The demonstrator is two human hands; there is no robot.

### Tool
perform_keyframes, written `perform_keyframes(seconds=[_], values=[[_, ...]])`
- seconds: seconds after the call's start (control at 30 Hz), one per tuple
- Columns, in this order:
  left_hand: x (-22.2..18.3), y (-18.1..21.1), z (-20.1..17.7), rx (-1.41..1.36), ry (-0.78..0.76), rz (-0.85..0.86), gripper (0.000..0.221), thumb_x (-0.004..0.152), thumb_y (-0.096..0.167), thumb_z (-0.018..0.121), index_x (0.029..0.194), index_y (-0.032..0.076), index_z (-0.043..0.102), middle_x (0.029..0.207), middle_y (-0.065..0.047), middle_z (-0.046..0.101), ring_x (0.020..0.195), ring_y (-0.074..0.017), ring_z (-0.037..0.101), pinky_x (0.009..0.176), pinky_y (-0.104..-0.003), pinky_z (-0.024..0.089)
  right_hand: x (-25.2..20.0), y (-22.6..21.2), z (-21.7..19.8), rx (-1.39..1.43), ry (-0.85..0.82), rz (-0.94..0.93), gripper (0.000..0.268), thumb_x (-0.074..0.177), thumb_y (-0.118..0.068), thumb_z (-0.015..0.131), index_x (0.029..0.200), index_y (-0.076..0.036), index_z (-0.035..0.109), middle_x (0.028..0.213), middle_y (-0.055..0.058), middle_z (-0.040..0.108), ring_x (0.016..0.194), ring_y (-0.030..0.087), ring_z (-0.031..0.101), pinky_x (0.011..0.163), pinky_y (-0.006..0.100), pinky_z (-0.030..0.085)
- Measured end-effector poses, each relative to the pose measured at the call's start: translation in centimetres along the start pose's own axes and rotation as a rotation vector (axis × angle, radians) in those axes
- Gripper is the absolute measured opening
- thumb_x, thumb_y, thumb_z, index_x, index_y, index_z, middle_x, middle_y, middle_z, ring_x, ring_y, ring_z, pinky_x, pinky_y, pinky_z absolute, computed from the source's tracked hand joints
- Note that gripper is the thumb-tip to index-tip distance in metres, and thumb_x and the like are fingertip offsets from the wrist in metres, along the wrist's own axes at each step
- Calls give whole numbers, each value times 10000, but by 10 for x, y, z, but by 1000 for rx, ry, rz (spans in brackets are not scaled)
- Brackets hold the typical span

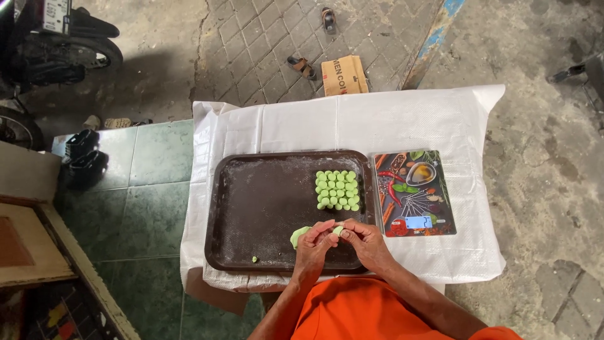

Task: The person is manually shaping small pieces of green dough into uniform balls by rolling them between their palms and then arranging them on a tray.

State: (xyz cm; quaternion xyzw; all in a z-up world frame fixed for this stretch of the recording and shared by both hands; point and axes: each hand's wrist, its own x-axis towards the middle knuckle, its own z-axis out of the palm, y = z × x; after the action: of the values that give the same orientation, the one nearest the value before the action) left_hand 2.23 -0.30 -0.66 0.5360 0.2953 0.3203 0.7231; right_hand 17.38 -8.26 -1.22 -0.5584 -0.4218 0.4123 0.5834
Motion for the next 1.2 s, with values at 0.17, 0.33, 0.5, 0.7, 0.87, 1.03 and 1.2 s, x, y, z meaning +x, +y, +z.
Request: perform_keyframes(seconds=[0.17, 0.33, 0.5, 0.7, 0.87, 1.03, 1.2], values=[[2, -8, 4, -18, 23, -27, 239, 969, 176, 709, 1138, 22, 781, 1067, -88, 699, 766, -150, 609, 695, -282, 557, -2, 28, -3, 155, 90, 71, 316, 979, -183, 677, 1257, -63, 587, 942, 48, 745, 809, 143, 668, 786, 290, 573], [2, -7, 5, -54, -19, 29, 138, 986, 110, 688, 1061, 36, 777, 1014, -86, 670, 847, -164, 600, 713, -291, 550, -5, 28, -4, 33, 126, 71, 263, 983, -283, 666, 1115, -63, 724, 847, 4, 610, 766, 112, 584, 707, 256, 524], [-1, -29, 3, -33, 89, 50, 186, 952, 153, 739, 1103, 48, 711, 906, -65, 721, 815, -156, 663, 732, -315, 596, -2, -8, -6, -69, 15, 6, 339, 1044, -266, 528, 1154, -60, 774, 922, 18, 777, 822, 130, 665, 765, 274, 542], [0, -5, 7, 10, 8, 102, 202, 1004, 151, 661, 1113, 19, 769, 951, -74, 684, 803, -162, 593, 720, -298, 527, -5, 4, -1, 79, -53, 52, 263, 992, -305, 648, 945, -63, 740, 857, 31, 725, 813, 144, 670, 795, 283, 549], [0, 6, 5, -120, 14, -108, 178, 960, 185, 715, 1002, 17, 760, 898, -70, 743, 809, -145, 657, 763, -292, 563, -8, 24, 5, 132, 44, -76, 265, 946, -160, 723, 1160, -25, 644, 1066, 92, 631, 890, 184, 711, 843, 301, 677], [3, -54, -2, -524, 47, -135, 86, 972, 57, 703, 1037, 1, 696, 954, -132, 718, 767, -193, 676, 694, -299, 584, 1, 7, 3, 153, 8, -116, 208, 942, -208, 727, 938, -6, 676, 917, 89, 596, 719, 171, 647, 680, 284, 618], [-9, 4, 11, -119, 9, -58, 333, 1042, 281, 584, 1026, 6, 772, 894, -83, 747, 788, -150, 655, 738, -294, 572, 0, 21, 2, 55, 74, -102, 170, 890, -146, 795, 852, -65, 650, 854, 41, 601, 746, 134, 571, 649, 252, 548]])
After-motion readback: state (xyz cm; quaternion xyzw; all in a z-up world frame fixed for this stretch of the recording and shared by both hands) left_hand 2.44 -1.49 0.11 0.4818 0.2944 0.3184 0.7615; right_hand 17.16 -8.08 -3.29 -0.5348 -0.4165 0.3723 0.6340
